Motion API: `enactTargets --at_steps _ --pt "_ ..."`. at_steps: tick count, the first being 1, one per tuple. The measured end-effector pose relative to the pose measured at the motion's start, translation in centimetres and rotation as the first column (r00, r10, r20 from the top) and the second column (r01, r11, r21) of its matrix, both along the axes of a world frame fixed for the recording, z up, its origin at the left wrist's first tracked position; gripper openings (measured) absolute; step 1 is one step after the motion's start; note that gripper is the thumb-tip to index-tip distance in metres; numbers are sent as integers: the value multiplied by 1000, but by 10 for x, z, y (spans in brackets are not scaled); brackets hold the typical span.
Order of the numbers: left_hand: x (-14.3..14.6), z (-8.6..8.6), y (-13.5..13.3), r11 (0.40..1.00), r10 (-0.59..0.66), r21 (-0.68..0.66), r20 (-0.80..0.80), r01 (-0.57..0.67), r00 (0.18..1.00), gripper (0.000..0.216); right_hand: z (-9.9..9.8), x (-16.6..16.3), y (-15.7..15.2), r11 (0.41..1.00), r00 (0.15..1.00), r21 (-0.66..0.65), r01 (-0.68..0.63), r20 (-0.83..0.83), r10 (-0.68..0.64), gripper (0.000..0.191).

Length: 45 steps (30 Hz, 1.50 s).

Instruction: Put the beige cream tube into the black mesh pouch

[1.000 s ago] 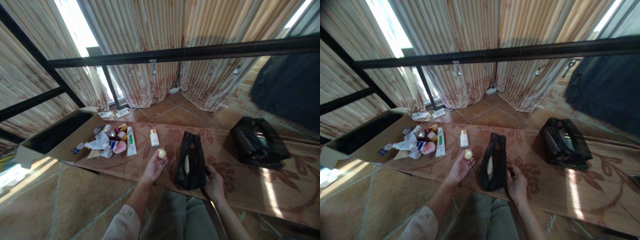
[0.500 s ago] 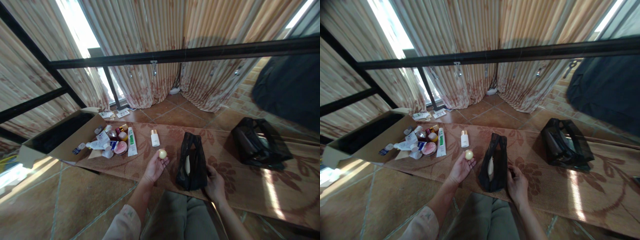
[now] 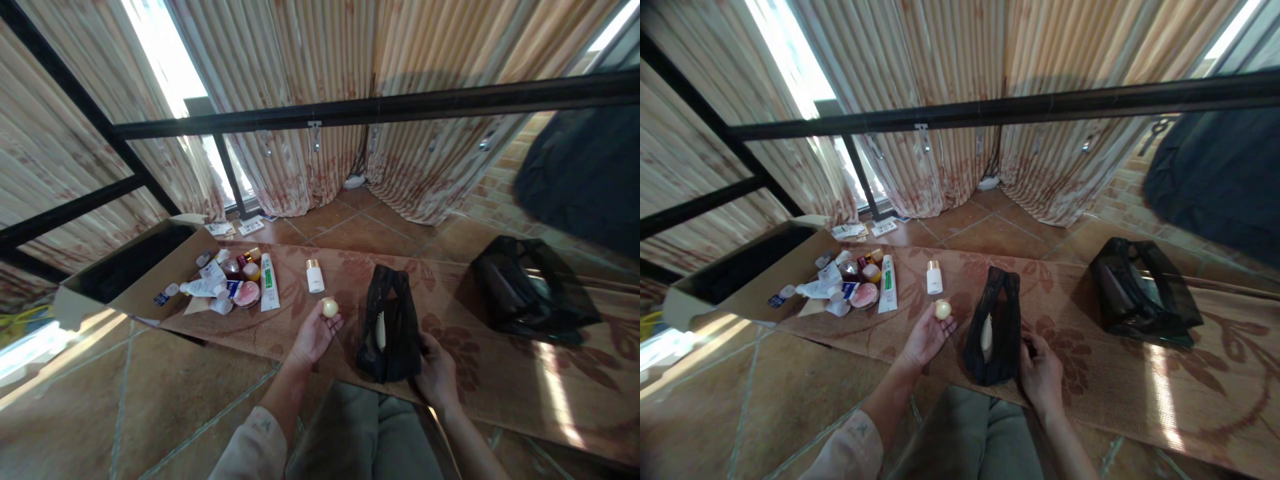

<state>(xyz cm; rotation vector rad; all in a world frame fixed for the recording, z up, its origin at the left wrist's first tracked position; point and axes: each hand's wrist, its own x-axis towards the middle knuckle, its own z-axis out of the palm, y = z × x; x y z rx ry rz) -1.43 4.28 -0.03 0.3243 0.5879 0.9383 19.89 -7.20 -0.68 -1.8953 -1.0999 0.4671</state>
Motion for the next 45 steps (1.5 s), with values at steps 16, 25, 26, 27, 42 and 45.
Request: enactTargets --at_steps 16,25,26,27,42,45 --pt "-1 0 0 1000 0 2 -4 1 1000 32 4 -2 0 1000 1000 20 7 -9 -7 34" --pt "-1 -1 0 1000 -10 13 7 10 1000 32 -2 0 0 1000 1000 -5 9 -16 -9 33" --pt "-1 -1 0 1000 -12 13 5 12 1000 33 -3 0 0 1000 1000 2 3 -21 -3 33" --pt "-1 -1 0 1000 -14 14 4 14 1000 33 -4 0 1 1000 1000 9 -4 -26 5 33" --pt "-2 -3 1 999 -22 25 23 21 1000 31 1 -1 1 1000 999 -13 15 -43 -16 33" --pt "-2 -2 0 1000 -19 19 18 19 1000 31 4 -2 1 1000 1000 -13 18 -26 -18 33"
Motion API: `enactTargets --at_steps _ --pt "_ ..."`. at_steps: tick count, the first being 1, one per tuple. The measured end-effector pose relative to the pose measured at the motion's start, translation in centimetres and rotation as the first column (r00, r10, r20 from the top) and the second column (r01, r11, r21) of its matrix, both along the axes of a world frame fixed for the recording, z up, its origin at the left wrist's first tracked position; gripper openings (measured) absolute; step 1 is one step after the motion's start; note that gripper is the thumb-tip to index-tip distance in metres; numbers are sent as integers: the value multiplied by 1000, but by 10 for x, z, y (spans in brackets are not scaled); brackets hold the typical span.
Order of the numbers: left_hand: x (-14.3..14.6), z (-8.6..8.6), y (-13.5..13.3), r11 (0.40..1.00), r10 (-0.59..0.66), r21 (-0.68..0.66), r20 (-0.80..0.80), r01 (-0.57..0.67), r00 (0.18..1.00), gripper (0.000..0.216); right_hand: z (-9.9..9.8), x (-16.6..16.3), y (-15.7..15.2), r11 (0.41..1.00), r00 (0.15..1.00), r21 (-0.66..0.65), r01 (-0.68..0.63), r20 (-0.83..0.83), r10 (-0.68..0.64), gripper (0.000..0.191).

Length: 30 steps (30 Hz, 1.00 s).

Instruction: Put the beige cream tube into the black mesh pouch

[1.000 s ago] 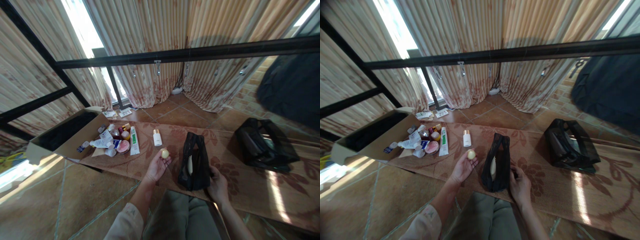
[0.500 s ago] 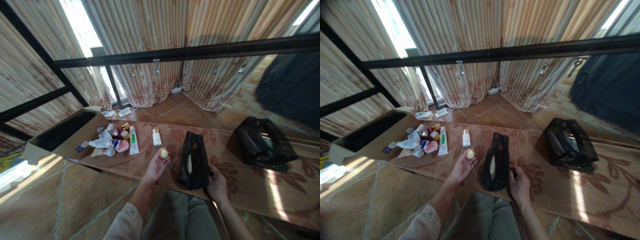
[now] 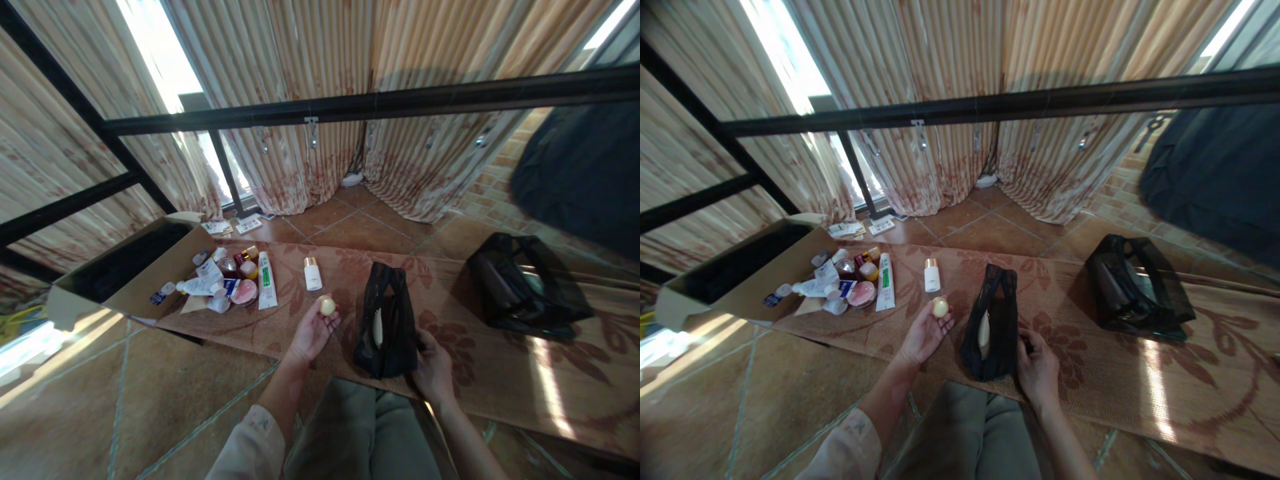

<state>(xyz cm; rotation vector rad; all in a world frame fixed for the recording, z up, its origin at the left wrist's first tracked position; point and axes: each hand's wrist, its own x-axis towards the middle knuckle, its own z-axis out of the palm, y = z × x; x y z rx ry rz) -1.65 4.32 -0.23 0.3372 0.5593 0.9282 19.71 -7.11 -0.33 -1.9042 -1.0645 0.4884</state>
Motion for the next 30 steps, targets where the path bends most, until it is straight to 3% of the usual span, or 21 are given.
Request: enactTargets --at_steps 30 --pt "1 0 1 1000 1 -18 -17 -1 1000 33 -4 1 0 1000 1000 13 -5 -16 5 34"
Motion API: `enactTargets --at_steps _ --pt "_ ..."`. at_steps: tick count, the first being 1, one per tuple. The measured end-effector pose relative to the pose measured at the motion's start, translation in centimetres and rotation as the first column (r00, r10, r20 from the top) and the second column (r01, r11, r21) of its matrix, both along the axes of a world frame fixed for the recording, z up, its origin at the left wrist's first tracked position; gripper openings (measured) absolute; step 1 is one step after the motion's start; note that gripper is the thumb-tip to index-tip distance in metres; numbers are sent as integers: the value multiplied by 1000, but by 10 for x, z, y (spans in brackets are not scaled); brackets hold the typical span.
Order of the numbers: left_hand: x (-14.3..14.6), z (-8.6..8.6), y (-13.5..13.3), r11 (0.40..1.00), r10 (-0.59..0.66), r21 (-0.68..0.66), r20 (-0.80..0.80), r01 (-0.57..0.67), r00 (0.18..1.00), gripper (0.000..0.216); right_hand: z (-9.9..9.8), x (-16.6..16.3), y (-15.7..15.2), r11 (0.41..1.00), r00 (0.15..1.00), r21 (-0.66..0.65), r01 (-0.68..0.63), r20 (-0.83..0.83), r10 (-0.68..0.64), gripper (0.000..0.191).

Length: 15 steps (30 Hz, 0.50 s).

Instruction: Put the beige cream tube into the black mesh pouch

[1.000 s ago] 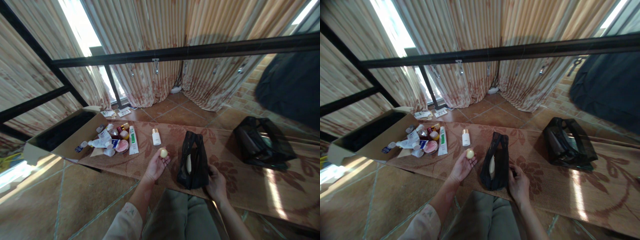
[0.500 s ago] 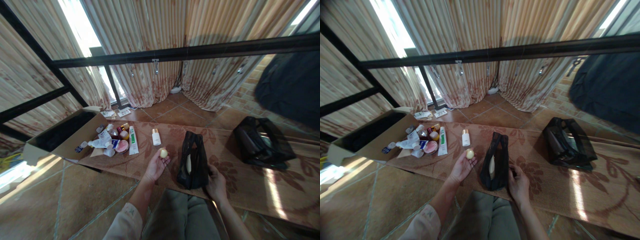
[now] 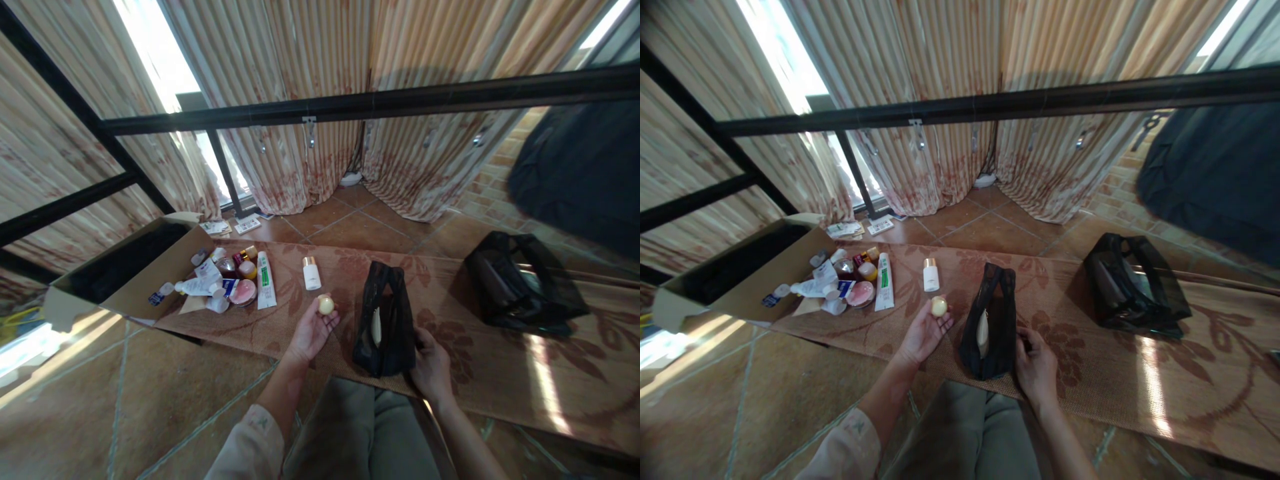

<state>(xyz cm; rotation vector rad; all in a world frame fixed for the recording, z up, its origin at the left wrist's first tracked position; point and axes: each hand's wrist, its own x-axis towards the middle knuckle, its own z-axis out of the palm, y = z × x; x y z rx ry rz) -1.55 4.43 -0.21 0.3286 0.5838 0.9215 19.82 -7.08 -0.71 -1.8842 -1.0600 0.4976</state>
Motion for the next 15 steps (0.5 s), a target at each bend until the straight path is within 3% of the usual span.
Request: enactTargets --at_steps 15 --pt "2 1 0 999 15 -27 -120 -18 993 51 -5 1 -1 1000 1000 19 -22 -3 22 31"
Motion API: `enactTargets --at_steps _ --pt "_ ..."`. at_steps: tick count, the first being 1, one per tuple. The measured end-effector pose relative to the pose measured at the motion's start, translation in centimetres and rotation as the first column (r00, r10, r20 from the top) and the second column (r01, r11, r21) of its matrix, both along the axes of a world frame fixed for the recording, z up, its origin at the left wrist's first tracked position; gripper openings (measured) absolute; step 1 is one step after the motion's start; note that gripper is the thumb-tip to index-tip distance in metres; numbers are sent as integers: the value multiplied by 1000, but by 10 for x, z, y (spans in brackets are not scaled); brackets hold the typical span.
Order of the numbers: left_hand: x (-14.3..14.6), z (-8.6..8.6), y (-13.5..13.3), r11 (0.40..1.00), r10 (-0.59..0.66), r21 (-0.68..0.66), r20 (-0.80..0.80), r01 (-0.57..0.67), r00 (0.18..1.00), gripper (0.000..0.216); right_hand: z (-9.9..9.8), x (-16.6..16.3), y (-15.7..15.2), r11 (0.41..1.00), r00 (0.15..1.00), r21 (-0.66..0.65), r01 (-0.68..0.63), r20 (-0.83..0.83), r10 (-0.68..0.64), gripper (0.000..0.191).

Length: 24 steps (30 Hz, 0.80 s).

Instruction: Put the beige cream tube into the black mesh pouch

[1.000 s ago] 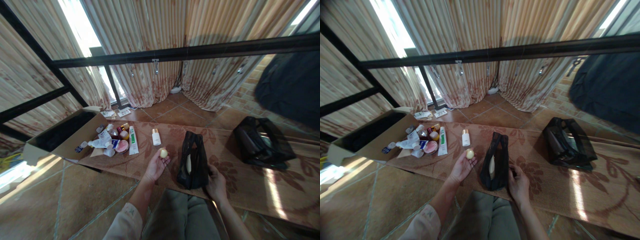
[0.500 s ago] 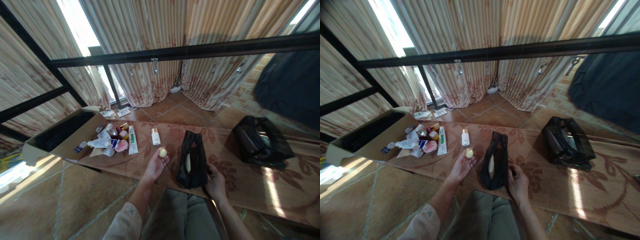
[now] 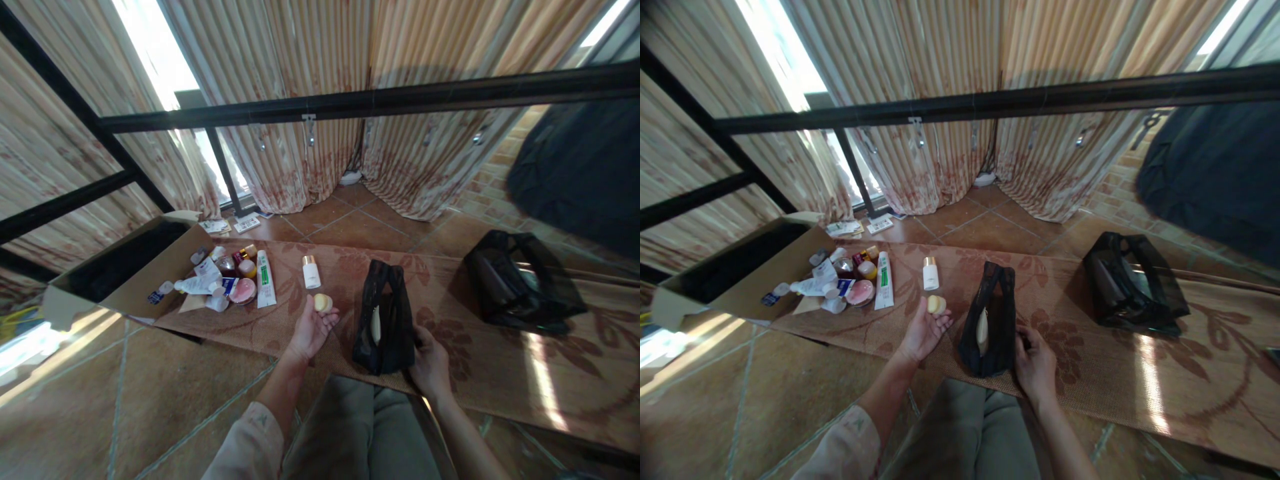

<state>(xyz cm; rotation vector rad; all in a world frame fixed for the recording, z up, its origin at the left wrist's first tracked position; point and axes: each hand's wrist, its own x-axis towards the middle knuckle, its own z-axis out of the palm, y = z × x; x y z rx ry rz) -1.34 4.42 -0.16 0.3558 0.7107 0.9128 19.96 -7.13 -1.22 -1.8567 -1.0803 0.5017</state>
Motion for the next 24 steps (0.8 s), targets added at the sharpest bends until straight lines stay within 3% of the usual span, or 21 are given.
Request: enactTargets --at_steps 17,24 --pt "0 -2 0 1000 -13 7 60 12 998 39 2 -1 0 1000 1000 -6 7 11 -7 32" --pt "-1 -6 -1 997 14 71 75 -20 997 34 -1 0 0 1000 1000 -4 0 16 0 32"
